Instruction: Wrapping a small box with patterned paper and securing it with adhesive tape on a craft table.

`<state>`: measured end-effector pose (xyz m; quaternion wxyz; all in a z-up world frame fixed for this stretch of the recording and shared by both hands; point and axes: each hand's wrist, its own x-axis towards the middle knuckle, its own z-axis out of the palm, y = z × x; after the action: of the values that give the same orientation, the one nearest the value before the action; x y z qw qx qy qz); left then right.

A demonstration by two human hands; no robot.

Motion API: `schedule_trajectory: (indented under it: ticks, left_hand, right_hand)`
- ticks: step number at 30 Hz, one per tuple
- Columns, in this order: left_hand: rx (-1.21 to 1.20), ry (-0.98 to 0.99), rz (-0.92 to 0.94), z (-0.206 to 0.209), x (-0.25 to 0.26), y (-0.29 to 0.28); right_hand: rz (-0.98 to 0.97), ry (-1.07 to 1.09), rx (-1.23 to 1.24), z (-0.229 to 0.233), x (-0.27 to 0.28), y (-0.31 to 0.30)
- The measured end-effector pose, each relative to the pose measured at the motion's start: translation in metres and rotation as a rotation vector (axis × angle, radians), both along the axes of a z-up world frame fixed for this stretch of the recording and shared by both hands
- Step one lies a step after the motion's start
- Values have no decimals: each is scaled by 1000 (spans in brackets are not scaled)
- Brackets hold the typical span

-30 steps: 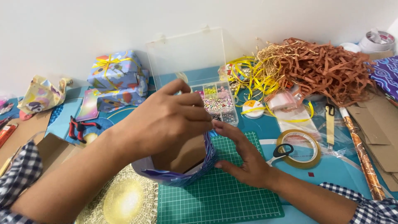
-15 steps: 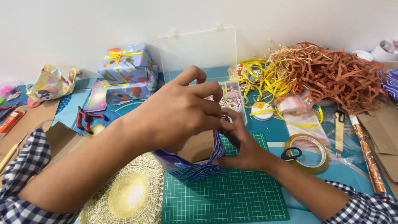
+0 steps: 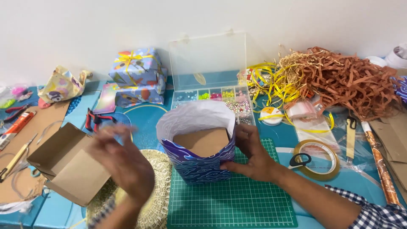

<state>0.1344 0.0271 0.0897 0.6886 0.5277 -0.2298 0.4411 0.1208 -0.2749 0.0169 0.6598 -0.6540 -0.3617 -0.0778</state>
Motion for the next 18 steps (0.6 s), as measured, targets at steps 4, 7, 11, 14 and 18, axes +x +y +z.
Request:
schedule_trajectory:
  ticks: [4,7,11,14,18]
  left_hand:
    - [-40,379,-110,-98,-26,5]
    - [601,139,-256,-98,-45,7]
    - [774,143,-52,-83,-36,5]
    - [786,100,-47,-64,-30,10]
    - [885,71,-25,-50,-25,18]
  right_hand:
    - [-15,-57,25,-15,-1,-1]
    - [-17,-53,23,-15,-6,-2]
    - [-158,-187,-142,-11,-6,-5]
    - [-296,-290,-210,-15,-6,-9]
    - [-386,-432,-277,-15,-5,-18]
